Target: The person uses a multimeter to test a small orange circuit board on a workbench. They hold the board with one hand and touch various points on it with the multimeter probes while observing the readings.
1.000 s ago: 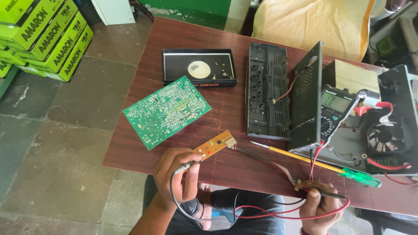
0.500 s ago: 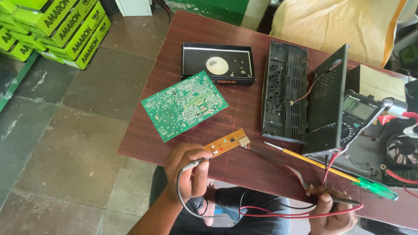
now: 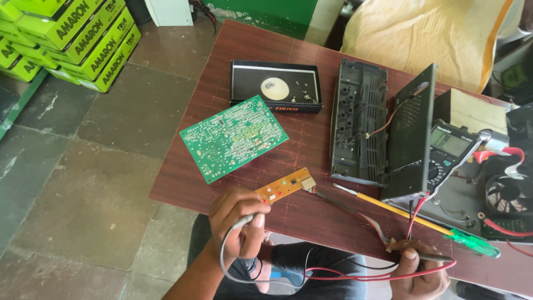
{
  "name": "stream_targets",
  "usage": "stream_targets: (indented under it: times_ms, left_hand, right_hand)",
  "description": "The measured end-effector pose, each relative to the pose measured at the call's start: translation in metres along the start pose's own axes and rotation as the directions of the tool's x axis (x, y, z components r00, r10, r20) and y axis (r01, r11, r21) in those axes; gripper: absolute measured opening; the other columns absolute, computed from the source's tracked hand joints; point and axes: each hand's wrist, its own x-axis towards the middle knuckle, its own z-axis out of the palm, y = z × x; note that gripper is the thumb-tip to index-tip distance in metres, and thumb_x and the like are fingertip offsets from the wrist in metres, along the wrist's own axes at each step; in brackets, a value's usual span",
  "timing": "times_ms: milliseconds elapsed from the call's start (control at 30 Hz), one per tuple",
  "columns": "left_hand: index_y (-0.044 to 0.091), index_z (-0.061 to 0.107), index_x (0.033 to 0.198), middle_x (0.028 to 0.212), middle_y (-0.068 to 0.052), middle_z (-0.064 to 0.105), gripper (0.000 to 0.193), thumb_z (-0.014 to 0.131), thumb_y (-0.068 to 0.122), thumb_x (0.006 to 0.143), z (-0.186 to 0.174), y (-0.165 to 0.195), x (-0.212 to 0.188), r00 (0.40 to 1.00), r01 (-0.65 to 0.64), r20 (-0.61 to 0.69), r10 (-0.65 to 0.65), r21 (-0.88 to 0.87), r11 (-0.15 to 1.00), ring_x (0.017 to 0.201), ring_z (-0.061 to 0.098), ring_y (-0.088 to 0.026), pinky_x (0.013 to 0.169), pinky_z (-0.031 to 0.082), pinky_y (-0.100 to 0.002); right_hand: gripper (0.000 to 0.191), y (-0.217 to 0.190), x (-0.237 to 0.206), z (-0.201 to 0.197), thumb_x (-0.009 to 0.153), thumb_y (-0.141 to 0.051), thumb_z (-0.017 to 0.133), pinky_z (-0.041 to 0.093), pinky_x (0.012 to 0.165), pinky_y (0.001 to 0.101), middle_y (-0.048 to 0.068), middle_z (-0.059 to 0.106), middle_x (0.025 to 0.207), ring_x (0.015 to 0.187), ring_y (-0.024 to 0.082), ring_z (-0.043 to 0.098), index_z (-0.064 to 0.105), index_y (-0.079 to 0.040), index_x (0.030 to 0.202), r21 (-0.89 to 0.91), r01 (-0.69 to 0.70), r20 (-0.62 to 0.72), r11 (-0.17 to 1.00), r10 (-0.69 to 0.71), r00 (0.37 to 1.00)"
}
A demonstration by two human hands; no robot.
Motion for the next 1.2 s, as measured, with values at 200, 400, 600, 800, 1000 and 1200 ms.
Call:
stream_targets:
  times_ms: [200,400,600,800,1000,1200]
  left_hand:
    - [0.010,0.064,0.085,0.097,-0.007,0.070,0.005,0.062,0.007,0.089,0.005,0.012,0.002,0.980,0.136,0.188,-0.062,-0.415,0.899,0.086,0.068,-0.021,0.077,0.056,-0.035]
    - [0.010,0.061,0.087,0.111,-0.003,0.070,0.016,0.071,0.018,0.096,0.067,0.027,0.001,0.855,0.033,0.483,0.190,-0.415,0.909,0.112,0.067,-0.023,0.100,0.050,-0.039]
    - [0.008,0.069,0.096,0.129,-0.008,0.069,0.028,0.061,0.034,0.103,0.120,0.036,-0.003,0.791,-0.044,0.584,0.180,-0.238,0.970,0.131,0.062,-0.024,0.122,0.039,-0.045]
    - [0.010,0.073,0.099,0.129,-0.006,0.071,0.039,0.052,0.042,0.105,0.123,0.026,-0.016,0.711,-0.113,0.669,0.216,-0.195,0.974,0.140,0.058,-0.022,0.133,0.029,-0.051]
    - [0.013,0.073,0.098,0.131,-0.004,0.072,0.039,0.050,0.045,0.103,0.129,0.026,-0.017,0.684,-0.157,0.688,0.242,-0.185,0.970,0.143,0.055,-0.023,0.134,0.028,-0.052]
    - [0.017,0.076,0.097,0.134,0.000,0.070,0.036,0.052,0.044,0.099,0.131,0.027,-0.016,0.624,-0.223,0.738,0.259,-0.149,0.963,0.151,0.050,-0.025,0.136,0.025,-0.059]
  right_hand:
    - [0.018,0.014,0.003,0.000,0.111,-0.013,0.053,0.056,0.077,0.0290,0.010,0.071,0.082,0.075,0.018,0.071,0.061,0.001,0.102,0.020,0.066,0.008,0.998,-0.066,0.998]
    - [0.019,0.027,-0.001,0.002,0.111,-0.013,0.053,0.057,0.073,0.0286,0.011,0.071,0.082,0.073,0.017,0.071,0.060,-0.001,0.099,0.017,0.068,-0.026,0.998,-0.067,0.997]
    - [0.035,0.064,-0.020,0.017,0.119,-0.028,0.050,0.055,0.073,0.0281,0.011,0.070,0.087,0.071,0.018,0.067,0.057,-0.002,0.097,0.136,0.055,-0.122,0.989,-0.039,0.992]
    - [0.053,0.119,-0.020,0.005,0.114,-0.044,0.046,0.057,0.074,0.0303,0.013,0.070,0.078,0.069,0.019,0.068,0.061,-0.003,0.086,0.140,-0.046,0.062,0.989,0.038,0.997]
    - [0.056,0.139,-0.013,-0.003,0.112,-0.051,0.049,0.058,0.076,0.0323,0.015,0.071,0.076,0.069,0.019,0.070,0.056,-0.003,0.084,0.139,-0.078,0.125,0.987,0.061,0.990]
    - [0.058,0.124,-0.021,0.013,0.114,-0.051,0.051,0.055,0.073,0.0311,0.015,0.067,0.074,0.068,0.020,0.067,0.055,0.000,0.085,0.152,-0.124,-0.006,0.981,0.126,0.992]
